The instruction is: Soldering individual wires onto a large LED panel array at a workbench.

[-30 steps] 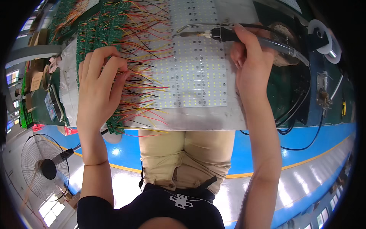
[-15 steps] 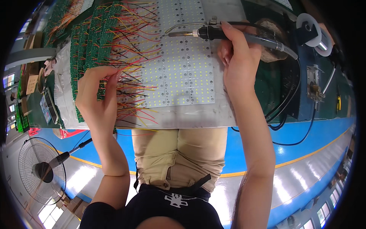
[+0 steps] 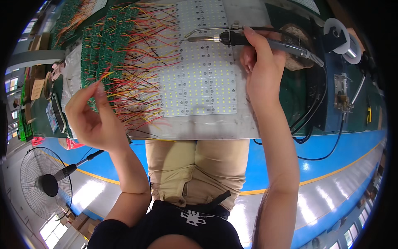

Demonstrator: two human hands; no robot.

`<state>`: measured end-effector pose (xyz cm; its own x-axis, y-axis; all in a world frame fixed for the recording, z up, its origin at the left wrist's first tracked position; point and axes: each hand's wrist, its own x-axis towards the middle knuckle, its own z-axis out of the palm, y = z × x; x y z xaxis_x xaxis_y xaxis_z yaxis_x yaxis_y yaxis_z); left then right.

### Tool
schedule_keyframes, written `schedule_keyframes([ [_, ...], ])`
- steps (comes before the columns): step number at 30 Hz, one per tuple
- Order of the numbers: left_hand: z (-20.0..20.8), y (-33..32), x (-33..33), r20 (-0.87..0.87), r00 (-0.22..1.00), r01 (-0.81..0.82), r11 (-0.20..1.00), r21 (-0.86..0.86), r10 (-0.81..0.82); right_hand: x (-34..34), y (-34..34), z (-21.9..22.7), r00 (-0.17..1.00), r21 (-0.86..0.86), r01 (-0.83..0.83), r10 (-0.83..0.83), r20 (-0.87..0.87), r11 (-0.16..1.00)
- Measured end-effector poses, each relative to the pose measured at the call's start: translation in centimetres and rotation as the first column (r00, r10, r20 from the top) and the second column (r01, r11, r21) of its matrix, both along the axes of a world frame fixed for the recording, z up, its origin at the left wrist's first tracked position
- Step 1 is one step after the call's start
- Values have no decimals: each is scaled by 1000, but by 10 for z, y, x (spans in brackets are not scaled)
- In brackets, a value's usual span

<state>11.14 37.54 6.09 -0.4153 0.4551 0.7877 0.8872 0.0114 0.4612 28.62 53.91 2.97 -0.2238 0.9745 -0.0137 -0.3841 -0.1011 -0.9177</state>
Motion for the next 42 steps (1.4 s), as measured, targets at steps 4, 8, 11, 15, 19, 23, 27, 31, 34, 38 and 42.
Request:
schedule_keyframes([
  [4,2,-7,-3,93,996,-14,986,166,-2,-1,0,0,1000,7,-8,8,-10,1000],
  [8,5,1,4,80,979,172,973,152,-185,0,0,-1,1000,7,-17,17,-3,1000],
  [11,-4,13,10,34,969,243,969,55,-245,2,0,-2,1000,7,-9,9,-2,1000],
  [15,-11,22,11,59,965,261,952,-157,-255,-1,0,2,1000,0,-4,4,5,1000],
  [19,-21,27,13,93,964,264,926,-271,-247,-1,-2,2,1000,-2,-8,8,28,1000],
  [23,-21,28,13,60,968,248,906,-343,-242,-3,-2,3,999,-18,42,-42,-23,999],
  [27,-26,31,11,30,967,249,908,-337,-254,0,-2,0,999,-10,24,-24,-36,1000],
  [31,-30,30,11,16,968,239,906,-350,-250,2,-5,0,999,39,37,-36,-17,999],
  [34,-31,31,13,39,969,244,908,-341,-245,6,-5,-4,998,93,56,-56,-1,994],
  [38,-32,30,13,32,969,240,902,-360,-244,8,-9,0,997,112,63,-68,39,992],
  [42,-33,32,14,57,976,214,902,-375,-208,8,-11,0,997,47,35,-38,62,998],
])
